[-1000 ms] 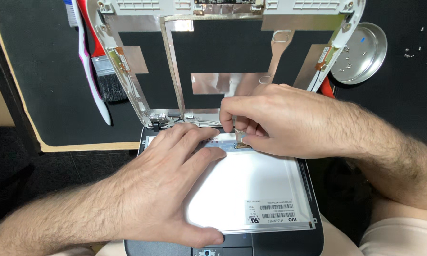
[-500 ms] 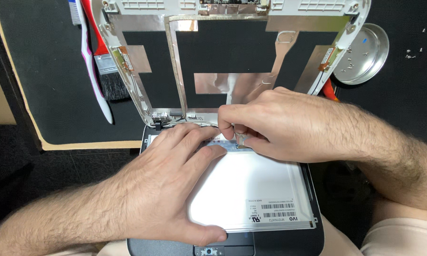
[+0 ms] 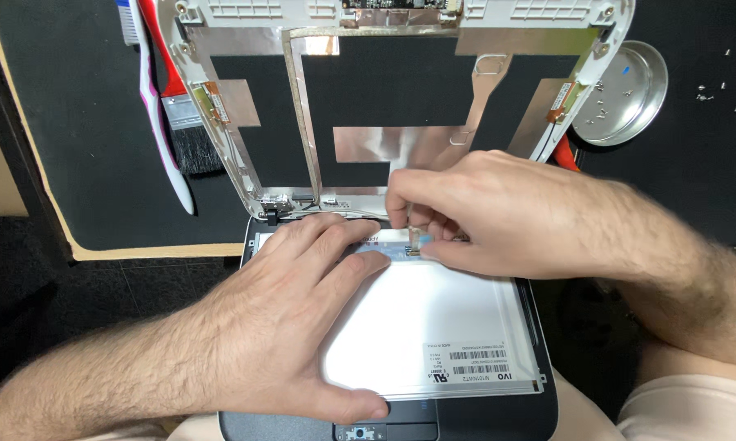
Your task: The person attaches a replacement screen panel to a laptop lid by connecting a ribbon cable by hand and securing the panel into the lid frame with a screwdriver, then snaps the plastic bezel back into place.
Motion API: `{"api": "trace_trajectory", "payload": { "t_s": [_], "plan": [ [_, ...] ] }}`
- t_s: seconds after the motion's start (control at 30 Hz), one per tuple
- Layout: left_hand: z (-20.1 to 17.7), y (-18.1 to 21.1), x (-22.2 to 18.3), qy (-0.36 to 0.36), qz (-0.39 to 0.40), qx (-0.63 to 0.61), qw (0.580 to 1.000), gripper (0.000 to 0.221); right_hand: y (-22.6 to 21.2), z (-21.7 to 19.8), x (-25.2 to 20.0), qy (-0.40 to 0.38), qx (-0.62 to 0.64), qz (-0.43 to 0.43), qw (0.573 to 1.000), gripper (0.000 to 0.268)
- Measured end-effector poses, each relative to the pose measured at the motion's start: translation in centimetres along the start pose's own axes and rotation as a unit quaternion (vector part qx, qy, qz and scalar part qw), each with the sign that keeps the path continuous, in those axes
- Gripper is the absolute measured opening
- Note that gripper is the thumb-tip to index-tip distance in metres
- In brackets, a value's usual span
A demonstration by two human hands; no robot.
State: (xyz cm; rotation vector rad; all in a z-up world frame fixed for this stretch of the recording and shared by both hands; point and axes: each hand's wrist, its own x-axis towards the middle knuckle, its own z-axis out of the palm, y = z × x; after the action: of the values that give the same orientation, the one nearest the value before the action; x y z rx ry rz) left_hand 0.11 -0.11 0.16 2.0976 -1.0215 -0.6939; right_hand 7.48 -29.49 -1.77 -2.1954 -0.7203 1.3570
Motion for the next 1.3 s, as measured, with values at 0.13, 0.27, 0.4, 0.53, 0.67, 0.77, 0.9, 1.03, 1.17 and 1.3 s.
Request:
{"api": "trace_trajectory", "payload": {
  "t_s": [0.13,0.27,0.4,0.53,0.67,0.77,0.9,1.03,1.17,1.3],
  "plan": [
    [0.1,-0.1,-0.4,0.000,0.006,0.006,1.000,0.129,1.3,0.6,-1.9,0.060,0.002,-0.056,0.997,0.016],
    [0.1,-0.1,-0.6,0.002,0.010,0.014,1.000,0.126,2.6,2.2,-2.7,0.160,-0.044,-0.199,0.966,0.026],
    [0.3,-0.1,-0.9,-0.004,0.007,0.020,1.000,0.126,2.4,3.6,-3.0,0.162,-0.098,-0.250,0.950,0.027],
    [0.3,0.0,-1.0,0.015,0.016,0.025,0.999,0.122,2.1,4.9,-4.1,0.189,-0.139,-0.265,0.935,0.030],
    [0.5,0.0,-1.2,0.017,0.018,0.033,0.999,0.122,1.7,6.0,-5.3,0.241,-0.176,-0.249,0.921,0.037],
    [0.5,0.0,-1.2,0.023,0.022,0.031,0.999,0.121,1.5,6.4,-5.5,0.242,-0.150,-0.240,0.928,0.043],
    [0.7,0.0,-1.3,0.020,0.017,0.035,0.999,0.121,2.0,6.7,-5.6,0.224,-0.140,-0.245,0.933,0.051],
    [-0.2,-0.6,-1.8,-0.006,0.022,0.006,1.000,0.116,3.3,7.2,-6.2,0.199,-0.115,-0.248,0.941,0.062],
    [-1.4,-2.1,-3.6,-0.041,-0.002,-0.094,0.995,0.093,4.6,8.0,-7.5,0.235,0.009,-0.234,0.944,0.047],
    [-2.2,-3.8,-5.7,0.037,0.026,-0.201,0.978,0.056,5.7,9.6,-8.1,0.299,0.098,-0.215,0.924,0.030]
  ]
}}
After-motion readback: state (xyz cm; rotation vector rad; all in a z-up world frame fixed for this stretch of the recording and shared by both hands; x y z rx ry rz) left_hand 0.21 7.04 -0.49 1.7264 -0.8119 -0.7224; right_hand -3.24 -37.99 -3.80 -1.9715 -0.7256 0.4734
